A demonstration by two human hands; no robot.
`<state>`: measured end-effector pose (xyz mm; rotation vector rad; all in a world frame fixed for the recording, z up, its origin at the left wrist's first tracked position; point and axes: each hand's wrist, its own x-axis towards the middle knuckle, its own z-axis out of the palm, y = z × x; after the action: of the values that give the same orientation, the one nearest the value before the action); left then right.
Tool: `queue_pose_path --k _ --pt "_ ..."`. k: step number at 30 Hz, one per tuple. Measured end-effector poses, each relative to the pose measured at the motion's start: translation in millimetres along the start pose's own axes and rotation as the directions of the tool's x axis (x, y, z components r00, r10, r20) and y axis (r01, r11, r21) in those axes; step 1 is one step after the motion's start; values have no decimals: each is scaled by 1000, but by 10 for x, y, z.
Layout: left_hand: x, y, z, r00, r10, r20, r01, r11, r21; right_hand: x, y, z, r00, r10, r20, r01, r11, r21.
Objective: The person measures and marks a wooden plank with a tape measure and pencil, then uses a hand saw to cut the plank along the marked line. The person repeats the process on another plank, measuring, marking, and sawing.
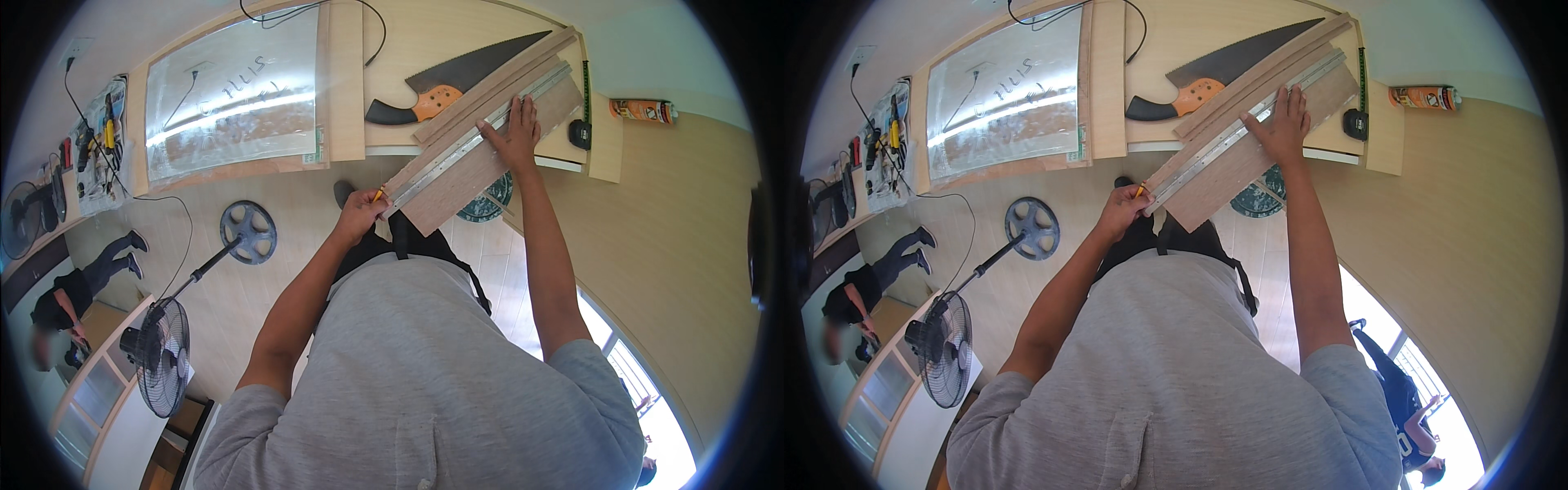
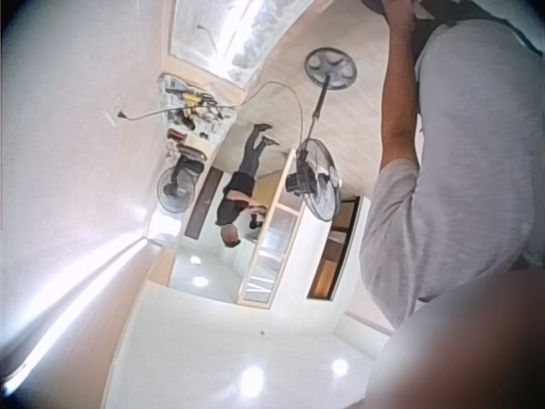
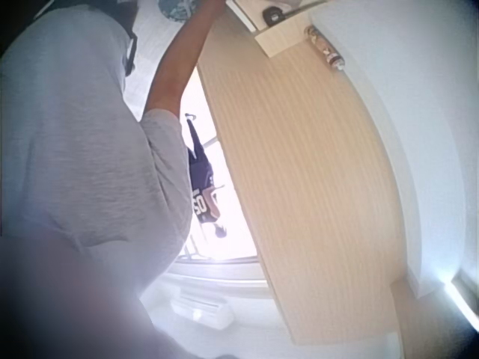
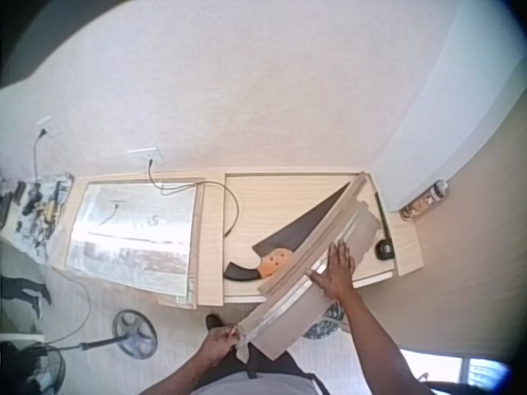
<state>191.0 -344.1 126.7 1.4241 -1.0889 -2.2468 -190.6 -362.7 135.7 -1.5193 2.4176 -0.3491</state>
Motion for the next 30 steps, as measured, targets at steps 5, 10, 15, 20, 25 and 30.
queue_pose_path --k 5,10,15,20,25,30 --pt "28 -20 -37 1000 -11 -21 12 998 61 8 24 17 1000 -9 -5 9 1000 -19" --pt "46 -34 -49 1000 -10 -10 11 991 134 8 82 -86 999 -30 26 29 999 14" --pt "23 39 -34 997 -63 -35 67 990 121 32 63 -223 994 -18 106 22 999 -42" --pt "-9 105 -15 995 -96 -21 98 991 90 28 14 -266 992 15 124 -11 999 -34" --pt "-9 108 -23 994 -105 -13 106 990 88 23 17 -259 989 40 143 -31 997 -65" --pt "-3 107 -58 995 -98 19 95 990 106 18 12 -272 987 58 151 -54 998 -30"
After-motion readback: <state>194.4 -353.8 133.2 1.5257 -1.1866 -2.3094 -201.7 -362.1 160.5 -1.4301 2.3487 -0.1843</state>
